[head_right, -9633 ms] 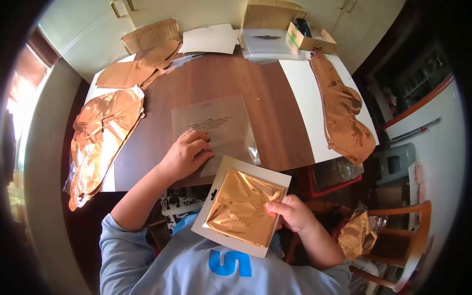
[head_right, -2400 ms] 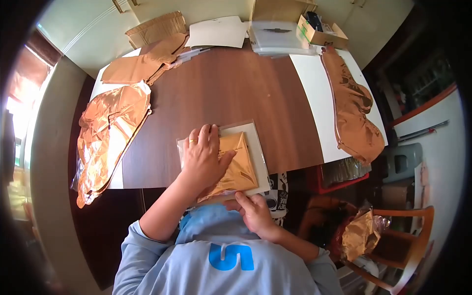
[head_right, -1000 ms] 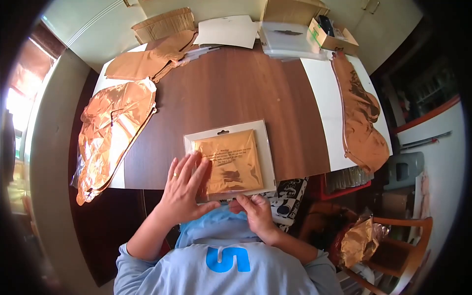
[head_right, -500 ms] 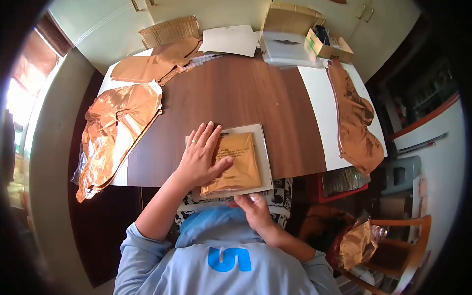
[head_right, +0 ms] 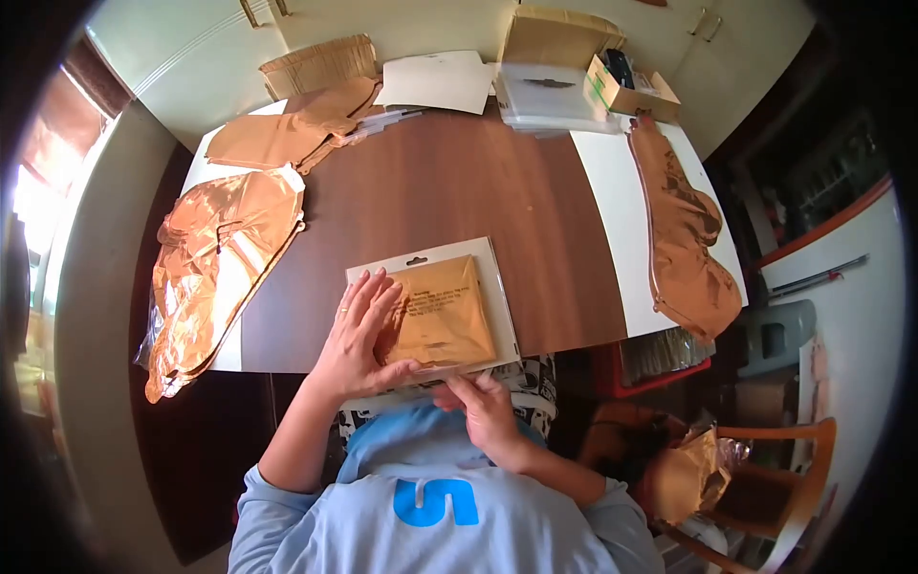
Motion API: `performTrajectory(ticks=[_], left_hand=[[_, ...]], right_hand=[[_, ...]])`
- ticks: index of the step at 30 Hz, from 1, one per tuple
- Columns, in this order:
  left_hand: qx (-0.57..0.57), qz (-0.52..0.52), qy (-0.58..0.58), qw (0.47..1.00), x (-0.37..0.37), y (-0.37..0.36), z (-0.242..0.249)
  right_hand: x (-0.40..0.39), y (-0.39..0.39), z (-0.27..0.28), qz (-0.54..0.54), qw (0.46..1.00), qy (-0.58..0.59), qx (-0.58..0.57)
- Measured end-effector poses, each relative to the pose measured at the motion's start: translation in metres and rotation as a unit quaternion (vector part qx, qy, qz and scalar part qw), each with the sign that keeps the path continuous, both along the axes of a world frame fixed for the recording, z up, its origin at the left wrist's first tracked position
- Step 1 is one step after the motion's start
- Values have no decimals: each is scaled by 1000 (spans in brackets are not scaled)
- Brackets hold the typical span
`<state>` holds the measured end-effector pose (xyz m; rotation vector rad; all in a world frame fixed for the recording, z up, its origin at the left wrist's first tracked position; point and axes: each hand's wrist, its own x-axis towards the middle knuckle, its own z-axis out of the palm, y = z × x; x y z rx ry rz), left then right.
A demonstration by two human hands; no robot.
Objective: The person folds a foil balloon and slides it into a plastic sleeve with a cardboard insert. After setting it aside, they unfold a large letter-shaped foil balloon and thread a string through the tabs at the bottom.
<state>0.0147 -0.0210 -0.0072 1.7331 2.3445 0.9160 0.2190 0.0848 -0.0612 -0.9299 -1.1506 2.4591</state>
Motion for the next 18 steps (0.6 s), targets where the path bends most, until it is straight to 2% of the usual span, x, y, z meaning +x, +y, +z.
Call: performTrajectory(ticks=[2, 7, 10, 12, 13, 14, 15, 16, 18], left_hand=[[24, -17, -6, 1000, 3, 0, 7], [-26, -43, 64, 997, 14, -6, 3], [-32, -41, 85, 995, 11, -12, 0], [-33, -48, 88, 994, 9, -13, 2], [-30, -51, 92, 994, 8, -14, 0], [-27, -52, 96, 994, 7, -15, 0], [-28, -53, 110, 992, 8, -16, 4], [-23, -60, 118, 991, 10, -16, 4], [-14, -73, 140, 987, 11, -17, 2]], right_hand=[[0, 1, -4, -2, 1000, 9, -14], [-3, 7, 10, 17, 995, -8, -93], [15, 31, 19, 91, 993, -72, -29], [33, 49, 25, 61, 990, -90, 90], [38, 54, 35, 28, 965, -152, 211], [43, 60, 38, -11, 920, -135, 368], [48, 66, 41, -65, 841, -142, 517], [53, 76, 39, -60, 773, -120, 620], [31, 86, 58, -40, 675, -17, 736]])
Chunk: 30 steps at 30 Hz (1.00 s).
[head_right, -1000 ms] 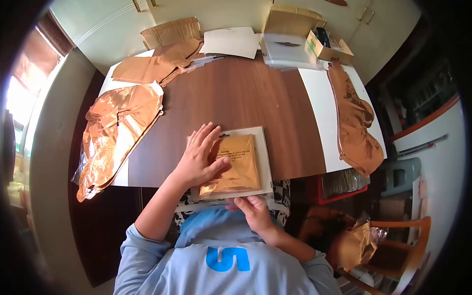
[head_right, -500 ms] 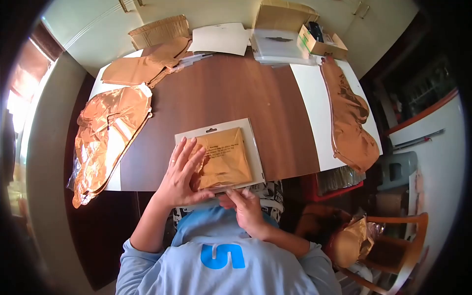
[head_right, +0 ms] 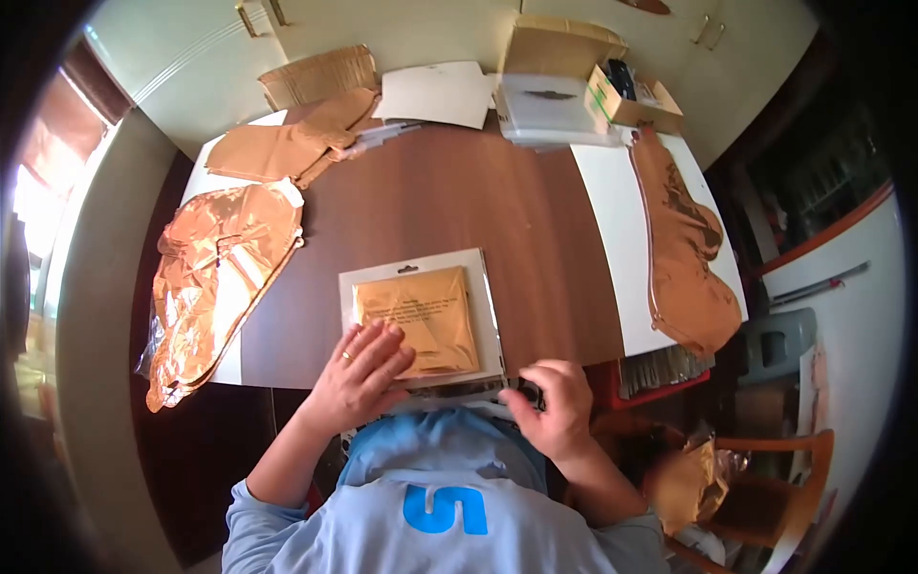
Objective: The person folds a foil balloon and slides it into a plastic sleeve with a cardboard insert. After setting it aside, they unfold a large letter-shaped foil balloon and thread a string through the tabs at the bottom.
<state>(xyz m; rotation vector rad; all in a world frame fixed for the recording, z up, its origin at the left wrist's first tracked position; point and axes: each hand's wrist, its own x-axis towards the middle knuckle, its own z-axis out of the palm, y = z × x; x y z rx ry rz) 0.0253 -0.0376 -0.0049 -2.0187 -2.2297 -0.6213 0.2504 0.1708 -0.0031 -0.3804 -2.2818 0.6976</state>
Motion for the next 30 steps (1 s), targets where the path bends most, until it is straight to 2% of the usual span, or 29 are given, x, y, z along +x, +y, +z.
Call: performTrajectory(ticks=[2, 5, 9, 12, 14, 17, 20, 22, 24, 26, 30], left_hand=[[16, -16, 5, 1000, -1, 2, -3], [36, -25, 12, 999, -5, 1, -12], [-5, -36, -6, 999, -5, -9, -8], [-7, -41, 44, 998, -8, -10, -13], [-13, -34, 54, 998, -6, -9, -10], [-9, -27, 49, 998, -5, -9, -10], [-7, -29, 35, 999, -7, -8, -11], [9, -29, 18, 999, -8, -6, -5], [8, -33, 3, 999, -8, -5, -3], [11, -32, -6, 999, -9, -5, -4], [0, -36, -19, 999, -11, -5, -4]], right_hand=[[-23, 1, 17, 98, 987, -69, 106], [-52, 10, 11, 170, 953, -113, 226], [-55, 30, 1, 216, 938, -119, 244], [-62, 51, 24, 308, 921, -190, 145], [-86, 72, 43, 366, 910, -192, -43], [-178, 98, 46, 342, 930, -130, -40], [-301, 115, 14, 272, 959, -74, 28], [-363, 118, -1, 205, 967, -113, 105], [-402, 118, -5, 177, 949, -161, 203], [-424, 116, -5, 179, 906, -203, 326], [-440, 105, -4, 170, 869, -242, 397]])
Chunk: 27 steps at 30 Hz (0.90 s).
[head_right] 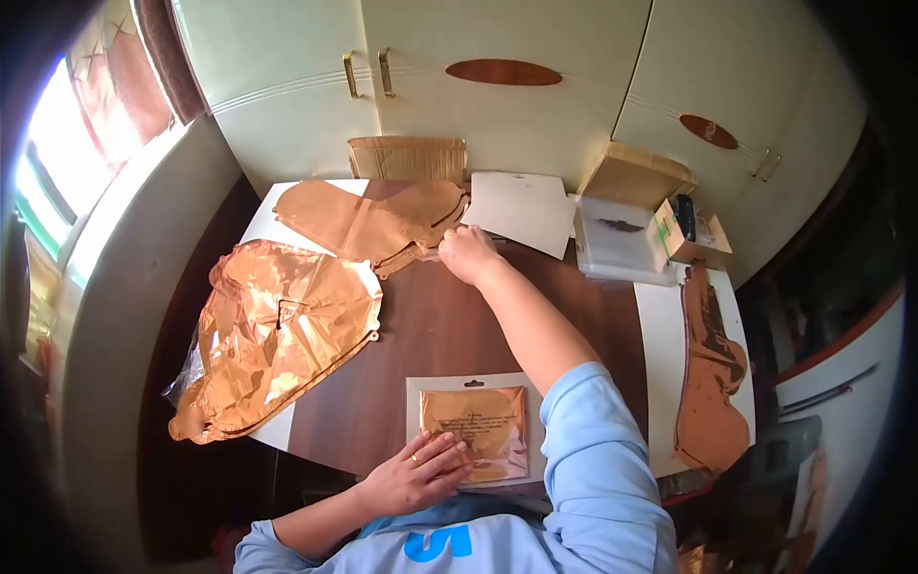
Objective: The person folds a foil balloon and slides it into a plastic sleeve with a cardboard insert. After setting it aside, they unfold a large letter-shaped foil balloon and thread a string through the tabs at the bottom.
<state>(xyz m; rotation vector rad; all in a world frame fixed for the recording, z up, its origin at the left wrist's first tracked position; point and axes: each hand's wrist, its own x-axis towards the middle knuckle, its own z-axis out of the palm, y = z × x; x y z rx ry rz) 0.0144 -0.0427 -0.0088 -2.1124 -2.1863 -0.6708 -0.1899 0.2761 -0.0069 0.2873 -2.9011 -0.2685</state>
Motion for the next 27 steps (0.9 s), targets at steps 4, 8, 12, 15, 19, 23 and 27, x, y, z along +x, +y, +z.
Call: performTrajectory(ticks=[4, 8, 12, 15, 19, 23, 27], left_hand=[[3, -5, -17, 1000, -1, 0, -2], [-1, 0, -54, 999, -1, 0, 3], [-33, -1, -64, 997, 3, 6, 14], [-31, -9, -104, 994, 12, 22, 31], [8, -31, -83, 996, 21, 47, 11], [76, -21, -81, 994, 28, 51, 8], [101, -15, -84, 991, 30, 50, 0]], right_hand=[[12, 7, 0, 29, 998, 57, -24], [111, 2, 30, 50, 971, 41, -232], [254, -7, 63, 15, 911, -1, -412], [336, -29, 79, -86, 878, -58, -467], [403, -61, 54, -100, 886, -2, -453], [429, -96, 29, -95, 911, 83, -392], [428, -114, 13, -95, 938, 133, -305]])
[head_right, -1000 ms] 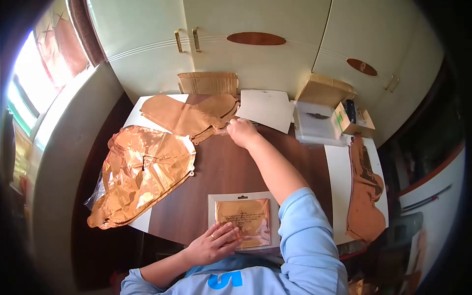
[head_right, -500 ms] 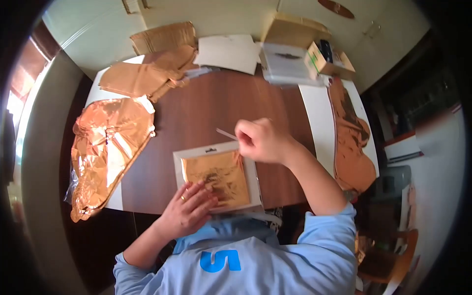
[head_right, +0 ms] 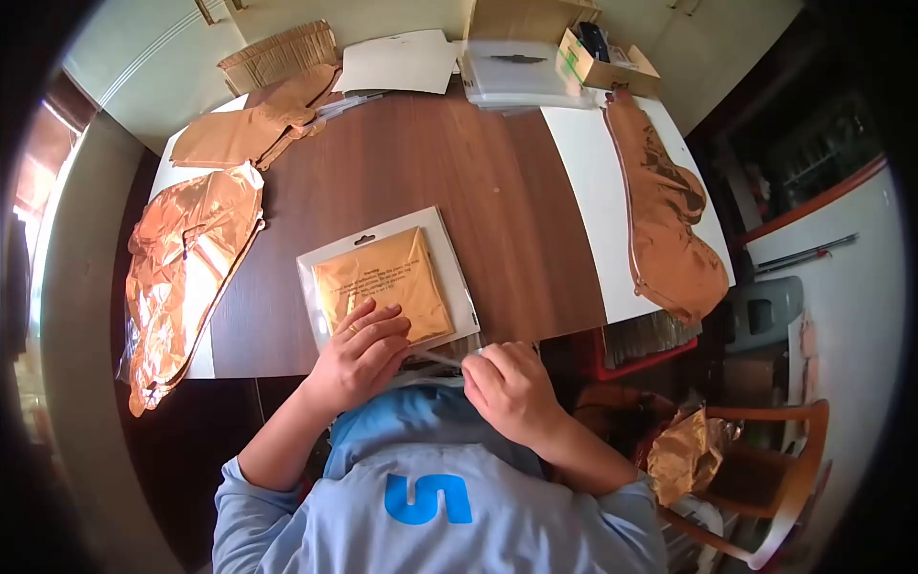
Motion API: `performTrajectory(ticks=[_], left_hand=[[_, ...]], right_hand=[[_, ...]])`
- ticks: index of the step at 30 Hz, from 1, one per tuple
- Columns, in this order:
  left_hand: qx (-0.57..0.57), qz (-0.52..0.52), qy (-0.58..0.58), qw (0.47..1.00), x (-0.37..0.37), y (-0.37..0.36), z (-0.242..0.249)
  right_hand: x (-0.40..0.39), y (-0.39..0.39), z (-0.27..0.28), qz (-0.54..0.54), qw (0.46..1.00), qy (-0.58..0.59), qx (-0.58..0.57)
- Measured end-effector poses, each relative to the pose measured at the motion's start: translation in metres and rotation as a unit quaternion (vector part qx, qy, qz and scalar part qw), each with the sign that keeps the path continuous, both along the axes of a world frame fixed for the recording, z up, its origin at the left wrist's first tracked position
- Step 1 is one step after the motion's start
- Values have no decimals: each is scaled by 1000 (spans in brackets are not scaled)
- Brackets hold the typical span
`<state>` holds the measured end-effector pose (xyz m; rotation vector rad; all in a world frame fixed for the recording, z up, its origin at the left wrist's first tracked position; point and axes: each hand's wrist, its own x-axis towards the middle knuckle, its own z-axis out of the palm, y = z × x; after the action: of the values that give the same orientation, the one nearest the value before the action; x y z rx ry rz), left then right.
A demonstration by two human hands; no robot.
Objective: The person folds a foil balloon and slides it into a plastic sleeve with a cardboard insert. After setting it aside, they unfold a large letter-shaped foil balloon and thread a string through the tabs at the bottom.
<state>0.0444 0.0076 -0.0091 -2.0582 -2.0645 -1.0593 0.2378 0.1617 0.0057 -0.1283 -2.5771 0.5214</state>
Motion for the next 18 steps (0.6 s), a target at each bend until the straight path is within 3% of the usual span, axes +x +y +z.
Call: performTrajectory(ticks=[3, 7, 12, 18], left_hand=[[5, -7, 20, 1000, 1, -1, -2], [10, -13, 41, 999, 0, -2, -7], [12, -28, 47, 998, -4, -2, -7], [13, -42, 51, 998, -9, 1, -6]], right_hand=[[-9, 0, -6, -62, 997, 33, 34], [-21, 6, -18, -90, 996, -9, 12], [-16, 32, 18, 20, 971, -155, -180], [-34, 45, -8, 29, 992, -101, -63]])
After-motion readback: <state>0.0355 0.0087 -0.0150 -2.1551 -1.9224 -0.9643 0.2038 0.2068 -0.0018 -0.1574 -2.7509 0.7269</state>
